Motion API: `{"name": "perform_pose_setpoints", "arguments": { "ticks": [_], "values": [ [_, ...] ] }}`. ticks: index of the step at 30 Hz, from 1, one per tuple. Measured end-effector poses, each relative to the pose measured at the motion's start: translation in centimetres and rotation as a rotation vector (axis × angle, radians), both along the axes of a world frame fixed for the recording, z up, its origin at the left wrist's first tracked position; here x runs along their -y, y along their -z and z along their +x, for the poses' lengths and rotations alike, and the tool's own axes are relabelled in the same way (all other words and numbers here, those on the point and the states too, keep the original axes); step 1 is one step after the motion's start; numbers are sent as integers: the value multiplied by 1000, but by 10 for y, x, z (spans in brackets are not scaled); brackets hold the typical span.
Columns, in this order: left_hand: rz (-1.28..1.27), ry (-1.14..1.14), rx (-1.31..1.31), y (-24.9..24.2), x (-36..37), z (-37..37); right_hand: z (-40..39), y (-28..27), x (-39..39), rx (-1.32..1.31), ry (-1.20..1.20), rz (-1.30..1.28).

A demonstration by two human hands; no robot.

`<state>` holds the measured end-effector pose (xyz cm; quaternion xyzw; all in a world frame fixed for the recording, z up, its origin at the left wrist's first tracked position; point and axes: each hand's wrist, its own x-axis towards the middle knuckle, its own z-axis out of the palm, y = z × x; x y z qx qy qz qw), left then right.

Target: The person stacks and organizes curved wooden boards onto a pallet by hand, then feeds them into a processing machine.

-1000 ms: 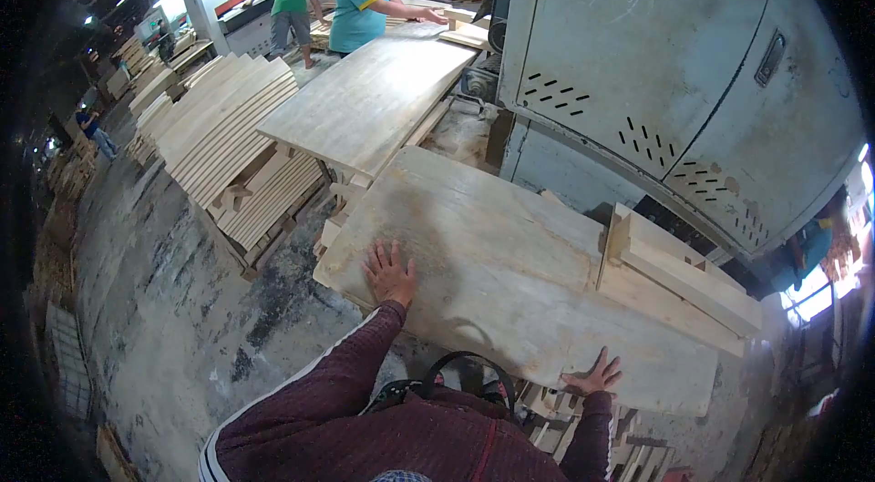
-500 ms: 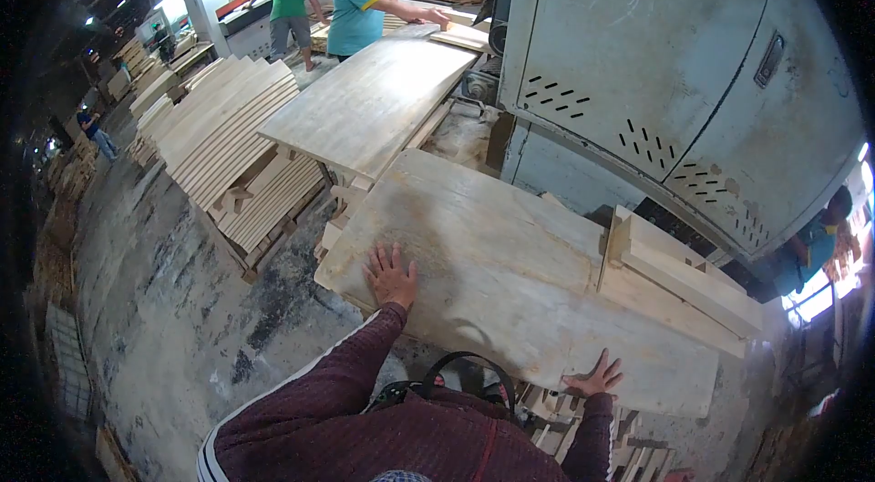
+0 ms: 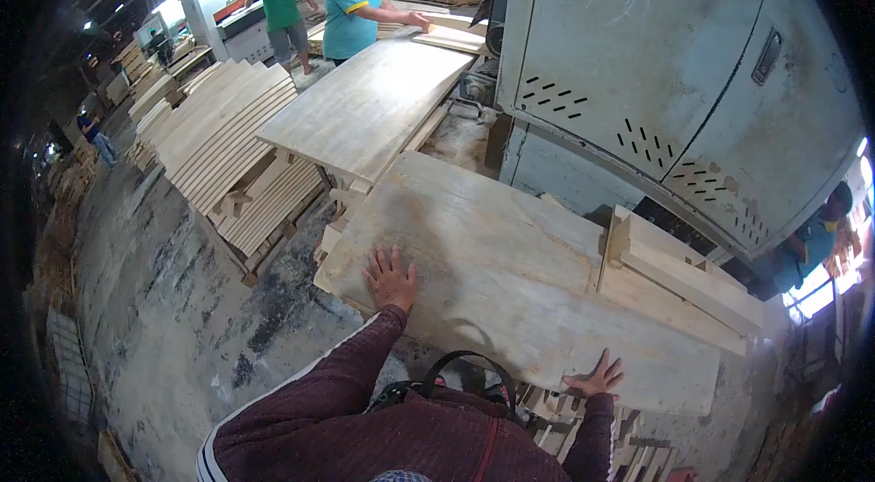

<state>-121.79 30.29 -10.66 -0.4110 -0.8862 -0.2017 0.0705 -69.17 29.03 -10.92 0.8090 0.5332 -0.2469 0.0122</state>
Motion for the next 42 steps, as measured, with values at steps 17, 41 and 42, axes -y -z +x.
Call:
{"name": "perform_pose_setpoints", "arguments": {
  "ticks": [17,41,42],
  "values": [
    [-20,1,-5,-1,-2,0,2,0,2,-28,-129,112],
    [-26,3,-11,-6,3,2,7,13,4,-40,-87,122],
    [-29,4,-21,-6,2,2,10,14,4,-40,-87,120]
  ]
}}
